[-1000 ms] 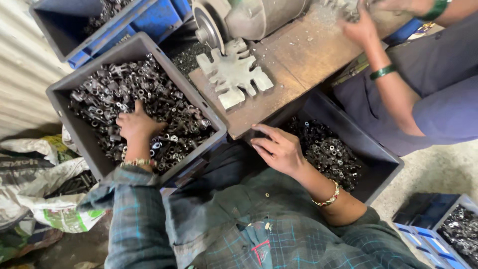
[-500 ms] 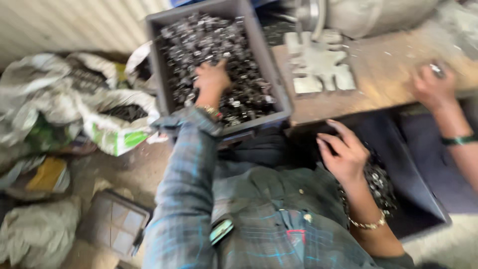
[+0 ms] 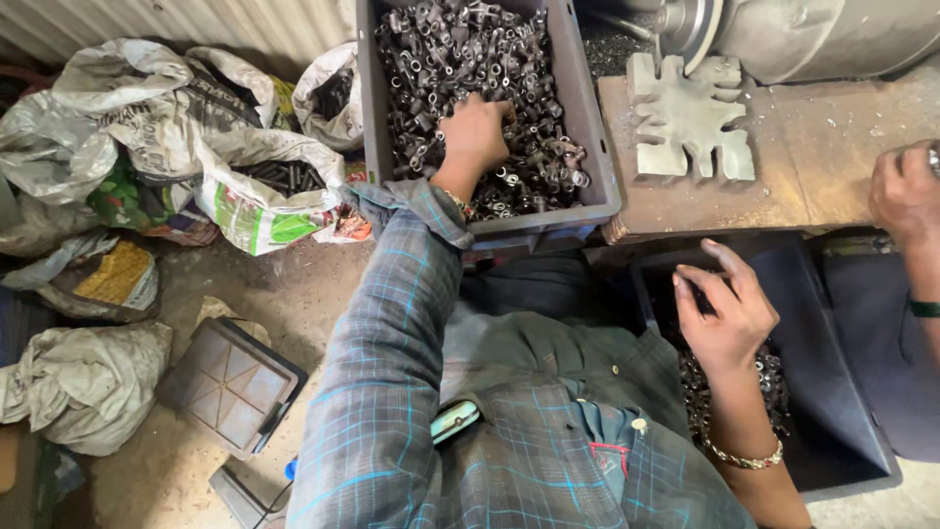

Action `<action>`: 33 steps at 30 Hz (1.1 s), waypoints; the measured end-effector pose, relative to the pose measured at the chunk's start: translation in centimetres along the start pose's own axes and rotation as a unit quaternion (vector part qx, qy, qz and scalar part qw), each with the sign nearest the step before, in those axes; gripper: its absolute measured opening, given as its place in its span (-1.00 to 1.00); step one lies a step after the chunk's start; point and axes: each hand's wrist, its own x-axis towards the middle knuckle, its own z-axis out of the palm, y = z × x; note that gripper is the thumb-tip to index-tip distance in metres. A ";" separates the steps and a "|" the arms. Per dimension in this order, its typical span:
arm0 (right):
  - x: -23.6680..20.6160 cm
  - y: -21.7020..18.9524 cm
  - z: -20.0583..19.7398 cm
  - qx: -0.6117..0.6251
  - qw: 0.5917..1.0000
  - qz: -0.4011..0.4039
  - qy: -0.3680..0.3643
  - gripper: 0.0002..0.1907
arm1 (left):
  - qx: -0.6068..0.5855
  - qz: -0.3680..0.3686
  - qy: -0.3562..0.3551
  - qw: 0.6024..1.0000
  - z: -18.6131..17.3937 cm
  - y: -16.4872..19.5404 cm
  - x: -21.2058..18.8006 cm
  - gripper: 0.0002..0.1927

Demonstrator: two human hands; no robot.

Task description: The person picks small metal fittings one at a time from a bin, holds each against a running bench grinder to grind its edge with sparks flying, and places the ground piece into a second bin, repeating the cycle continuously.

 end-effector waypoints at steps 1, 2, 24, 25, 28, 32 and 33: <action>0.1 0.0 -0.1 0.003 1.000 0.001 -0.002 -0.83 | -0.006 0.002 -0.002 1.000 0.2 0.1 -0.1 -0.47; 0.1 -0.1 -0.2 0.005 1.000 0.001 -0.005 -0.83 | -0.012 0.004 -0.005 1.000 0.4 0.3 0.0 -0.47; 7.3 1.6 0.1 0.131 0.991 -0.011 -0.037 -0.84 | -0.785 0.024 -0.139 0.604 -1.5 -0.3 3.4 -0.58; 8.7 1.0 1.4 0.173 0.983 -0.011 -0.053 -0.82 | -0.801 0.018 -0.143 0.581 -1.9 0.4 3.1 -0.59; 12.9 -1.3 6.2 0.210 0.974 -0.008 -0.089 -0.61 | -0.837 0.012 -0.150 0.526 -2.9 2.3 1.8 -0.59; 17.2 -4.4 13.5 0.199 0.976 0.019 -0.081 -0.24 | -0.877 0.017 -0.130 0.461 -3.1 3.5 1.4 -0.59; 17.7 -4.8 14.7 0.218 0.970 0.046 -0.100 -0.21 | -0.891 0.008 -0.119 0.438 -3.0 3.4 1.6 -0.58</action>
